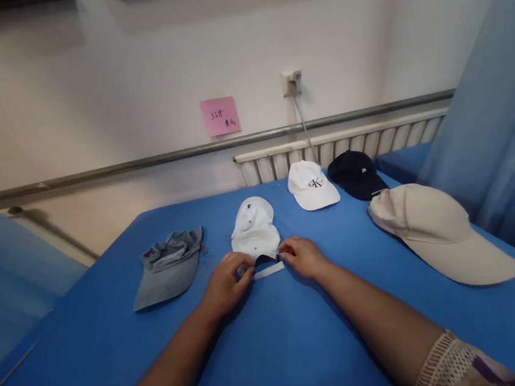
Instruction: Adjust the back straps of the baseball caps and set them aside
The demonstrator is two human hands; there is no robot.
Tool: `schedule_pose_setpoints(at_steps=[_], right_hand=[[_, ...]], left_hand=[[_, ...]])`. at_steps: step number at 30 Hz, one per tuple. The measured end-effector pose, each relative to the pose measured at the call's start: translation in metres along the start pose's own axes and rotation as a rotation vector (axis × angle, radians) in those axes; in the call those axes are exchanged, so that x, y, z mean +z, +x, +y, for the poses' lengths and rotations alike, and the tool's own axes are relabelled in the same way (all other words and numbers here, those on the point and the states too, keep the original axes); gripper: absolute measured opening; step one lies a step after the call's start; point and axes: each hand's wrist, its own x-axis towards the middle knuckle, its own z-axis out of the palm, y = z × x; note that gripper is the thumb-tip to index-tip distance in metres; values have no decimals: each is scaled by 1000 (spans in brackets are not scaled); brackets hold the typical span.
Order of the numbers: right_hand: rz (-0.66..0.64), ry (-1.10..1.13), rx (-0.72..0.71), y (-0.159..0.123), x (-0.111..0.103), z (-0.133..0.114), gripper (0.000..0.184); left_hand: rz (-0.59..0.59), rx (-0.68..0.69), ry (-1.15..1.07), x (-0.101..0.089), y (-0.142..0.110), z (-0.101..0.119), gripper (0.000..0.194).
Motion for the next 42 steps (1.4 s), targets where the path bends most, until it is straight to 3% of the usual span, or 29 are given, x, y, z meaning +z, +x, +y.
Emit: schedule_pose_setpoints(at_steps=[10, 17, 21, 25, 29, 34, 42], right_hand=[[-49, -176, -40, -1, 8, -18, 12], [-62, -88, 3, -3, 12, -16, 1], [-42, -1, 41, -4, 18, -14, 12], [-56, -7, 26, -3, 20, -10, 8], [-2, 80, 32, -2, 14, -5, 9], [44, 296, 91, -4, 5, -14, 15], [48, 606, 200, -13, 4, -43, 36]], left_hand=[[-57, 69, 30, 23, -2, -1, 24], [-98, 62, 47, 29, -2, -7, 27], [-88, 63, 52, 35, -2, -7, 27], [-77, 37, 20, 42, 0, -8, 15], [-8, -32, -119, 42, 1, -10, 4], [51, -172, -218, 35, 2, -9, 11], [84, -129, -211, 31, -1, 2, 17]])
